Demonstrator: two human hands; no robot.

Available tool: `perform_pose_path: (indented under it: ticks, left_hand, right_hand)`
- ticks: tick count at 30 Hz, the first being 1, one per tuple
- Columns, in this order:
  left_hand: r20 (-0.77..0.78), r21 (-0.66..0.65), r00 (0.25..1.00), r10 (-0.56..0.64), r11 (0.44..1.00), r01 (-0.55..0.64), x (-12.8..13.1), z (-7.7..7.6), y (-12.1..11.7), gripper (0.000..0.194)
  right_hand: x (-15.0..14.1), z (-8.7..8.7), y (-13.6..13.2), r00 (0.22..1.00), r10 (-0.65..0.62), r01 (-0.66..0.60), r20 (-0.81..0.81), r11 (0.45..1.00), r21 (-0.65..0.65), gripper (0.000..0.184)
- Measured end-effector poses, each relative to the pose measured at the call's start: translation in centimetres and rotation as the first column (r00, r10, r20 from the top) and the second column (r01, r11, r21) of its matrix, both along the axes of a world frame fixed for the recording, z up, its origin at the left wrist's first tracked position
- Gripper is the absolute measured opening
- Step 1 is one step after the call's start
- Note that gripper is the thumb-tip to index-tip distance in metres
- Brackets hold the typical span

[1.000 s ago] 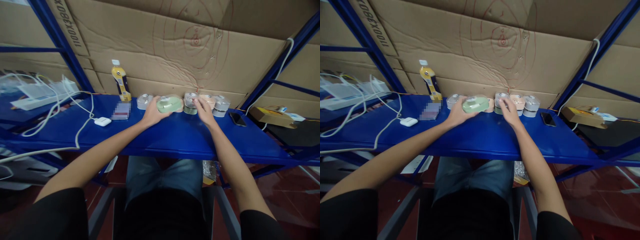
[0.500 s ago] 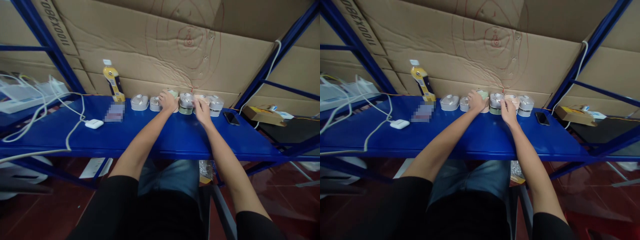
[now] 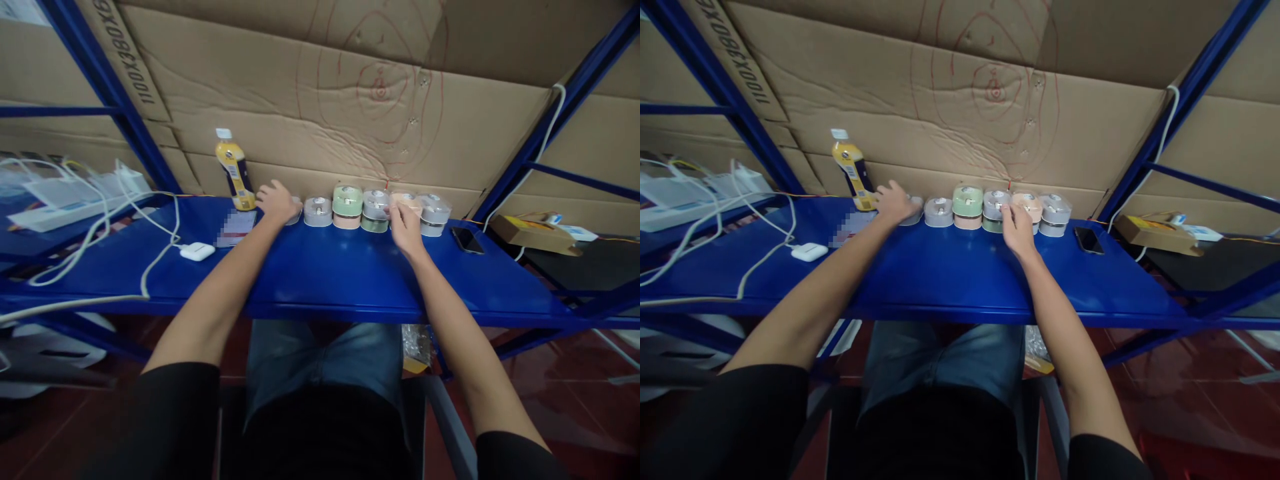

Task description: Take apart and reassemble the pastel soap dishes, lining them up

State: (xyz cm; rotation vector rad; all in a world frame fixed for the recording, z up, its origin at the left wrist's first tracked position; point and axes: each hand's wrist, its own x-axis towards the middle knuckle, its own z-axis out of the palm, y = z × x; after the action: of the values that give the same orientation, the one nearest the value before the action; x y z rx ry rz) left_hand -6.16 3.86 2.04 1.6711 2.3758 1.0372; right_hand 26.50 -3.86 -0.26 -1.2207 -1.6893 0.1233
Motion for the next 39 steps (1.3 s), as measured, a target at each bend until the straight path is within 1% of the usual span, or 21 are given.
perform_pose_path:
  ticks: [1, 3, 6, 8, 10, 12, 13, 16, 18, 19, 21, 23, 24, 25, 27, 29, 31, 33, 36, 38, 39]
  left_hand:
    - [0.01, -0.038, 1.0, 0.015, 0.999, -0.015, -0.8, -0.4, 0.2, 0.108]
    - [0.073, -0.086, 0.997, -0.003, 0.996, 0.009, -1.8, -1.2, 0.4, 0.115]
    - [0.164, -0.061, 0.983, -0.078, 0.994, 0.089, -2.3, -1.5, 0.1, 0.113]
    - [0.149, -0.007, 0.985, -0.086, 0.996, 0.088, -2.5, -0.9, -0.5, 0.105]
    - [0.112, 0.061, 0.99, -0.084, 0.995, 0.078, -2.8, 0.2, -1.6, 0.099]
    - [0.079, 0.164, 0.986, -0.148, 0.977, 0.134, -2.9, 1.2, -3.1, 0.097]
    - [0.058, 0.228, 0.975, -0.213, 0.954, 0.195, -2.9, 1.5, -4.0, 0.096]
    - [-0.027, 0.383, 0.915, -0.404, 0.841, 0.382, -2.0, 1.7, -6.9, 0.096]
    - [-0.09, 0.393, 0.832, -0.547, 0.748, 0.535, -0.9, 1.0, -8.8, 0.103]
    - [-0.119, 0.366, 0.762, -0.636, 0.686, 0.629, -0.2, 0.5, -9.5, 0.107]
    - [-0.147, 0.275, 0.572, -0.807, 0.522, 0.807, 1.2, -0.6, -10.6, 0.11]
    - [-0.133, 0.2, 0.394, -0.909, 0.365, 0.909, 2.4, -1.7, -11.0, 0.111]
    - [-0.118, 0.18, 0.328, -0.937, 0.305, 0.935, 2.9, -2.2, -11.0, 0.11]
    - [-0.1, 0.171, 0.279, -0.955, 0.259, 0.951, 3.3, -2.7, -10.8, 0.11]
    - [-0.065, 0.17, 0.218, -0.974, 0.204, 0.964, 3.8, -3.4, -10.4, 0.112]
    - [-0.03, 0.173, 0.193, -0.981, 0.185, 0.967, 3.8, -3.9, -10.1, 0.116]
    - [0.01, 0.184, 0.195, -0.981, 0.194, 0.964, 3.6, -4.3, -9.9, 0.118]
    - [0.056, 0.186, 0.212, -0.976, 0.219, 0.958, 3.2, -4.6, -9.8, 0.122]
    - [0.094, 0.166, 0.261, -0.961, 0.273, 0.948, 2.7, -5.1, -9.7, 0.132]
    - [0.082, 0.136, 0.294, -0.952, 0.303, 0.943, 2.7, -5.2, -9.7, 0.141]
    - [0.065, 0.121, 0.31, -0.949, 0.315, 0.941, 2.7, -5.2, -9.7, 0.143]
  right_hand:
    - [0.0, 0.0, 0.0, 1.0, 0.002, -0.002, 0.004, 1.0, 0.002, 0.06]
    - [0.1, 0.0, -0.1, 1.0, 0.006, -0.006, 0.01, 1.0, -0.002, 0.059]
    - [0.4, 0.0, -0.1, 1.0, -0.002, 0.002, 0.016, 1.0, -0.02, 0.061]
    - [0.6, -0.1, 0.0, 1.0, -0.011, 0.011, 0.01, 1.0, -0.017, 0.062]
    - [0.6, -0.2, 0.2, 1.0, -0.027, 0.027, -0.001, 1.0, 0.008, 0.061]
    - [0.3, -0.2, 0.2, 0.999, -0.035, 0.036, -0.009, 0.998, 0.043, 0.056]
    - [0.1, -0.2, 0.1, 0.999, -0.032, 0.033, -0.017, 0.998, 0.06, 0.053]
    - [-0.9, -0.1, -0.6, 0.999, 0.037, -0.032, -0.039, 0.994, 0.103, 0.042]
    - [-1.5, 0.0, -1.3, 0.993, 0.118, -0.116, -0.011, 0.984, 0.139, 0.042]
    - [-1.7, 0.1, -1.6, 0.986, 0.164, -0.166, 0.026, 0.975, 0.151, 0.049]
    - [-2.0, 0.3, -2.2, 0.958, 0.259, -0.274, 0.124, 0.952, 0.133, 0.074]
    - [-2.2, 0.3, -2.6, 0.905, 0.365, -0.381, 0.221, 0.924, 0.034, 0.099]
    - [-2.3, 0.2, -2.7, 0.87, 0.42, -0.426, 0.258, 0.904, -0.035, 0.107]
    - [-2.4, 0.2, -2.8, 0.834, 0.472, -0.462, 0.286, 0.881, -0.106, 0.112]
    - [-2.7, -0.1, -2.9, 0.776, 0.548, -0.5, 0.313, 0.836, -0.226, 0.115]
    - [-3.0, -0.3, -2.9, 0.752, 0.58, -0.506, 0.314, 0.813, -0.289, 0.112]
    - [-3.2, -0.5, -3.0, 0.76, 0.578, -0.497, 0.299, 0.812, -0.307, 0.105]
    - [-3.3, -0.6, -3.1, 0.784, 0.562, -0.487, 0.263, 0.82, -0.3, 0.1]
    - [-3.0, -0.6, -3.1, 0.833, 0.532, -0.477, 0.153, 0.829, -0.291, 0.097]
    - [-2.6, -0.6, -2.8, 0.875, 0.481, -0.445, 0.058, 0.845, -0.295, 0.095]
    - [-2.3, -0.5, -2.6, 0.903, 0.43, -0.408, 0.015, 0.866, -0.289, 0.094]
